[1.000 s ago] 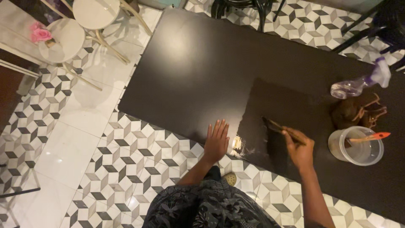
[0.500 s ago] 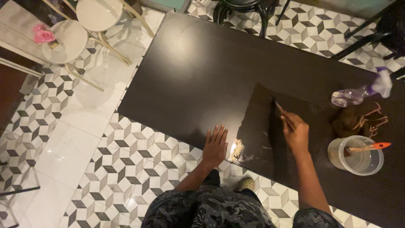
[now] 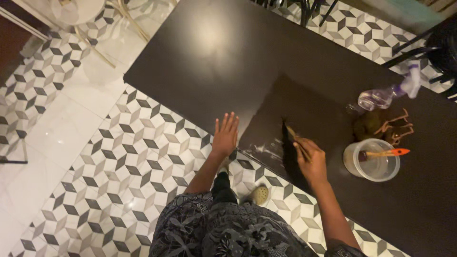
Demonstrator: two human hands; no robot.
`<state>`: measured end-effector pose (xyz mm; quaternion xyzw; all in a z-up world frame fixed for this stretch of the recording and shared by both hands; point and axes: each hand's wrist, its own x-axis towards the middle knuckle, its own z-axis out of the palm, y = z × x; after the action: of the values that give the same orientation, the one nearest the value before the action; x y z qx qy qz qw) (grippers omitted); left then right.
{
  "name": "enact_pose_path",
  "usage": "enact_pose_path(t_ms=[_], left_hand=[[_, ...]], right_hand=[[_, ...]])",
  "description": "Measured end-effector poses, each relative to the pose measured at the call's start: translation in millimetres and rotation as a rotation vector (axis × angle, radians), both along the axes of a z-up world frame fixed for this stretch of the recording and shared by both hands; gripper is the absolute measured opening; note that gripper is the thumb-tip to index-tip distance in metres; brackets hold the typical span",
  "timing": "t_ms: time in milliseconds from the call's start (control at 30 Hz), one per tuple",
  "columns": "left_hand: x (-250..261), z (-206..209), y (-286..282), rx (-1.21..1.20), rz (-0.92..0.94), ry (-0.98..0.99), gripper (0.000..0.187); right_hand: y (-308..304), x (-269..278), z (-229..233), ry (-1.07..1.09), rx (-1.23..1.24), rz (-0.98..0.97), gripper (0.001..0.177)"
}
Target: The person paints a dark tabletop with a brush, repeatedly dipping the brush into a container of liquid and applying it in smooth strokes across the surface. The person moves along the table to cover different sections while maintaining consistent coverage.
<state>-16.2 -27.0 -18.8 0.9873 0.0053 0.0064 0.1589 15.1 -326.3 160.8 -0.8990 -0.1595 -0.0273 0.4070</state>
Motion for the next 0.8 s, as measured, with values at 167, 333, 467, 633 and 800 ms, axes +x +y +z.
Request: enact_pose_path(t_ms=[167,333,467,633,800], left_hand=[[-26.5,4.1,-16.2,-0.013,0.062,0.006,0.059],[-48.0,10.0,-21.3,-0.047,0.067,-0.018,0.058],[-51.8,14.7,-25.0,-0.052,0.073,-0.038,0.057],[-51.2,19.4,-23.1,-0.057,0.065,-0.077,0.056],[-52.7,20.8,-17.6,-0.05,0.04,-0.061,0.059]], right_hand=[[-15.6,-36.2,18.2,0.055,0.029,0.05,0.021],[-21.7,-62.3,28.0,0.099,0.041,0.033,0.018],[-19.8,-78.4,31.1,0.143,0.037,0.032,0.019],[-17.1,-87.9,35.0,0.173,0.058,0.029,0.018],[-13.5,-91.5,27.5,0.25,0.108,-0.083,0.019]])
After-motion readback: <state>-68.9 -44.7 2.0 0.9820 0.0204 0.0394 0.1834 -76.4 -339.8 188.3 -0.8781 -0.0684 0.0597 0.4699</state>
